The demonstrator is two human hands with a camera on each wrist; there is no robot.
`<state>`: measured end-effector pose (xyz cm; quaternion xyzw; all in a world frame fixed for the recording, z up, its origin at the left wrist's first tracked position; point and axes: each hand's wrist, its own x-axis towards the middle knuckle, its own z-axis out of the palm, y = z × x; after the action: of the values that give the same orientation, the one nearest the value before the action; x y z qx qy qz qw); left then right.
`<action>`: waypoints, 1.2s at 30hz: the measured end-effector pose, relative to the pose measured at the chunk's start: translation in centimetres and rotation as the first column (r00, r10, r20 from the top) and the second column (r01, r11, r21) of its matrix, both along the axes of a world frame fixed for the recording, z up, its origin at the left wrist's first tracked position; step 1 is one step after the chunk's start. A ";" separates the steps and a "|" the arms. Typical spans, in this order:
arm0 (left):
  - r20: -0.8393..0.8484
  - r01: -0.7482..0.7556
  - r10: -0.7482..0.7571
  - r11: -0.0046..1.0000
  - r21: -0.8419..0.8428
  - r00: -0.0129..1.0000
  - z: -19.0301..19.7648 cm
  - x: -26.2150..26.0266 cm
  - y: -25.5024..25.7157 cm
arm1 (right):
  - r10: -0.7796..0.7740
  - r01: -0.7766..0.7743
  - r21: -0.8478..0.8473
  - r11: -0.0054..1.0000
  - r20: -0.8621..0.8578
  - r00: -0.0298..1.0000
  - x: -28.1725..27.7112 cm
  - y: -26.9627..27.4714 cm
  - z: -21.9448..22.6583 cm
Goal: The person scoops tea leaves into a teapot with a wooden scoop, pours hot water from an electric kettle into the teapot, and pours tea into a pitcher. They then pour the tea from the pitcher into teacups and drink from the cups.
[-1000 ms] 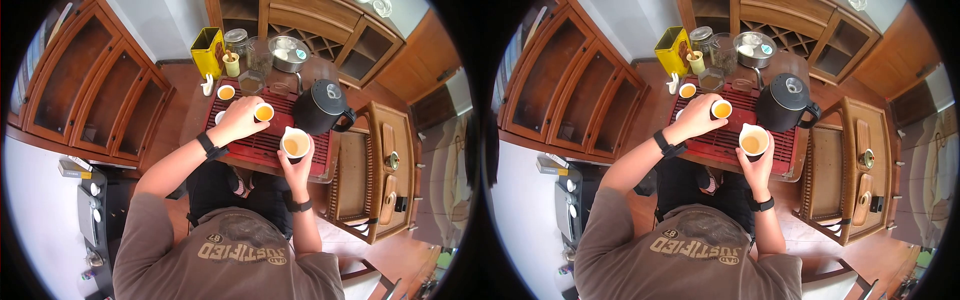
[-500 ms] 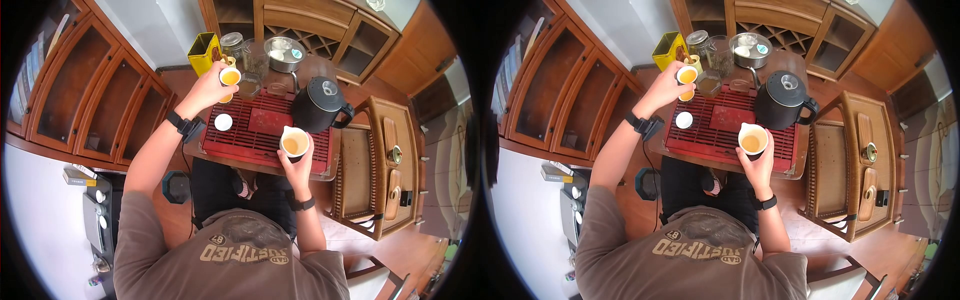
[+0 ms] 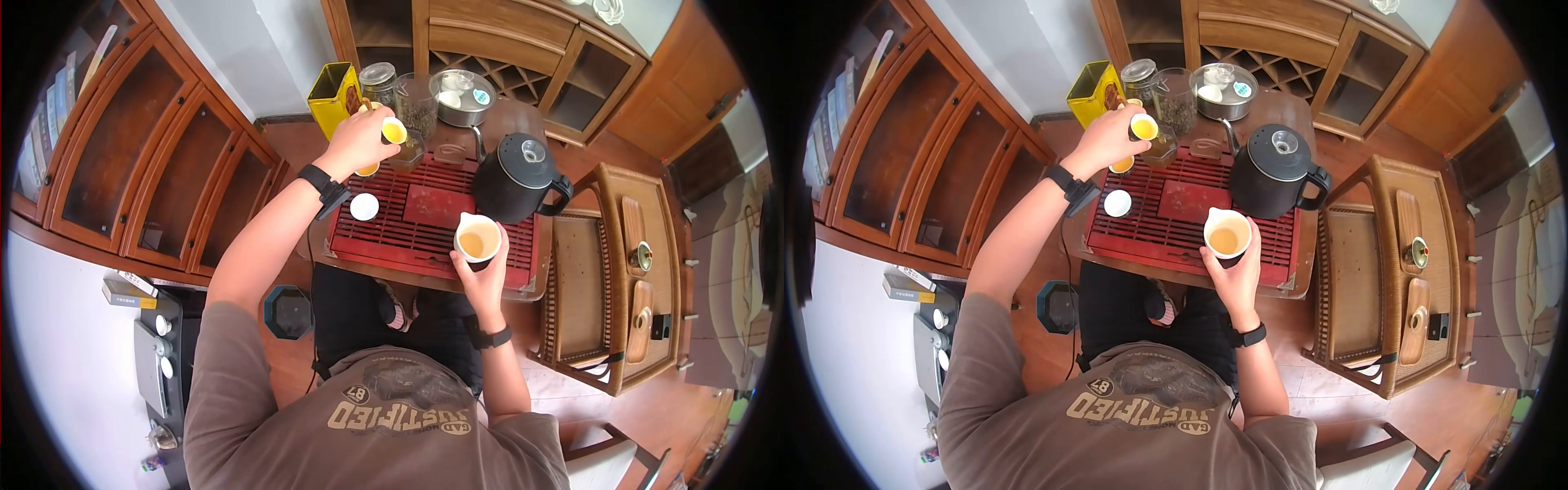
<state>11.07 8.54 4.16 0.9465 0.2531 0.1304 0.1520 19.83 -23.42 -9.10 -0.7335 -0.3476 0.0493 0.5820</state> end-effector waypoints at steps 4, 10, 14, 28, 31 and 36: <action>0.019 0.037 -0.040 0.987 0.154 0.999 -1.2 0.5 0.4 | 0.002 -0.002 0.000 1.000 -0.002 1.000 0.0 0.0 0.1; 0.022 0.058 -0.070 0.939 0.338 0.997 -1.0 0.7 -0.2 | 0.002 -0.002 -0.002 1.000 -0.007 1.000 0.0 0.0 0.2; 0.019 0.084 -0.103 0.898 0.432 0.995 -0.5 0.7 -0.7 | 0.002 -0.001 0.008 1.000 -0.015 1.000 0.0 0.0 0.1; 0.038 0.182 -0.279 0.717 0.673 0.960 0.4 0.8 -0.8 | 0.002 -0.002 0.002 1.000 0.002 1.000 0.0 0.0 0.2; 0.040 0.182 -0.295 0.685 0.705 0.955 0.4 0.8 -0.8 | -0.001 0.001 -0.004 1.000 0.009 1.000 -0.1 0.0 0.3; 0.100 0.140 -0.297 0.687 0.713 0.950 -0.3 0.9 -0.4 | -0.003 0.003 -0.006 1.000 0.006 1.000 0.0 0.0 0.1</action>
<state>11.93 8.17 3.87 0.9376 0.0527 0.2951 -0.1762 19.85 -23.43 -8.97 -0.7359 -0.3481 0.0475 0.5788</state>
